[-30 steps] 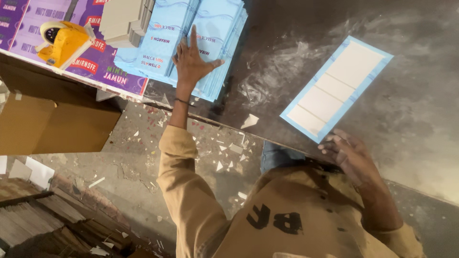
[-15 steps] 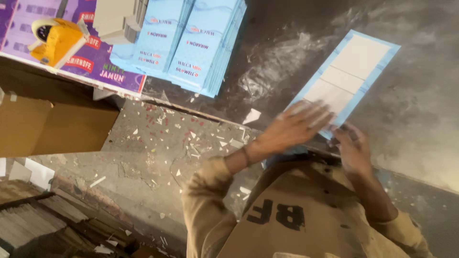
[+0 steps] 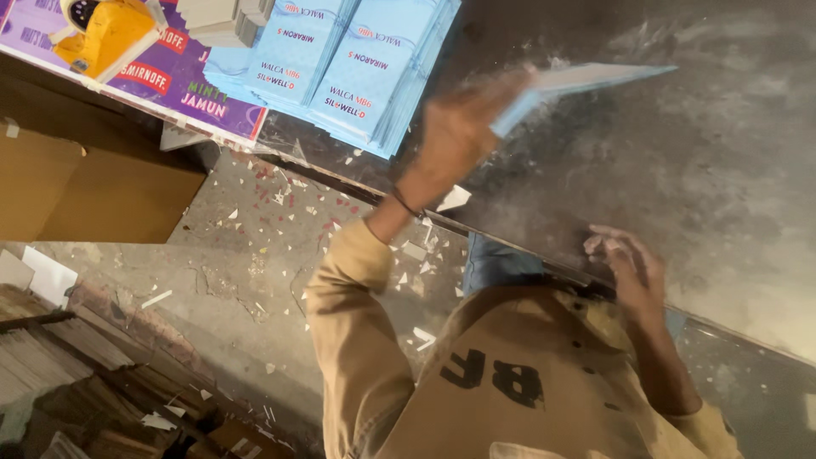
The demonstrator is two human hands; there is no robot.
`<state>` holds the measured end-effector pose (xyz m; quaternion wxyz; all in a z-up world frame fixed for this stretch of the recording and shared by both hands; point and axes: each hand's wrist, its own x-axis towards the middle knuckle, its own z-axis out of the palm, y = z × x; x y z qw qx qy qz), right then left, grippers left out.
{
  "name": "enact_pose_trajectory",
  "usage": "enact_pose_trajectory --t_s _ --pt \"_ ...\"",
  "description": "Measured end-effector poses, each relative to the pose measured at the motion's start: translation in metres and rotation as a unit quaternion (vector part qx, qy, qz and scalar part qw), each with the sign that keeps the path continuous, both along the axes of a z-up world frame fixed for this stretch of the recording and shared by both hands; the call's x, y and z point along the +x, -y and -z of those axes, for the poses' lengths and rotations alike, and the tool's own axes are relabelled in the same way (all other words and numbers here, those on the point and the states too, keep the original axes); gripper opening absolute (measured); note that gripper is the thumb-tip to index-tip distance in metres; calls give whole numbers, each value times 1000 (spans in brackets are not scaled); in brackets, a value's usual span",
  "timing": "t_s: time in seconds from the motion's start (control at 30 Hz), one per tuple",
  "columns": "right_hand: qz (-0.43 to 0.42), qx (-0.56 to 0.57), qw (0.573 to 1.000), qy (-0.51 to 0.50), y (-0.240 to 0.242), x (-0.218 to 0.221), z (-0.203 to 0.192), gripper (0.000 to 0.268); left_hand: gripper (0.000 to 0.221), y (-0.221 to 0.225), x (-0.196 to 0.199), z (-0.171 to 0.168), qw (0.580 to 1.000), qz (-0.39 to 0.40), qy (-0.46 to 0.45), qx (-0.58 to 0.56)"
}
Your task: The person folds and assembles flat-packed cardboard boxes on a workbench. They fold the side flaps, press the seams, and stack the completed boxes. The person handles multiple boxes one at a time, aligning and stacking them into a neat pile.
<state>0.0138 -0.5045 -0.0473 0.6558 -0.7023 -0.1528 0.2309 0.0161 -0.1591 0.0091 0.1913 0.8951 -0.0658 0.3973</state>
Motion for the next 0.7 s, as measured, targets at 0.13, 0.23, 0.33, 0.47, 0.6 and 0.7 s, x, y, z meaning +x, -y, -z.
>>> enact_pose_trajectory --t_s 0.13,0.23,0.33,0.47,0.6,0.7 --pt "-13 -5 1000 -11 -1 4 8 30 63 -53 -16 -68 998 -47 24 30" --pt "-40 4 999 15 -4 6 12 31 51 -83 -33 -98 987 -95 82 97" --pt "-68 -50 994 65 -4 3 12 34 47 -104 -52 -96 968 -137 92 189" --pt "-89 -70 991 69 -5 -1 6 36 62 -120 -73 -58 962 -136 -89 222" --pt "-104 -134 980 101 -8 -1 -6 36 68 -129 -96 -30 969 -77 -217 86" --pt "-105 -134 980 105 -11 -3 -11 37 73 -137 -101 -27 965 -97 -234 64"
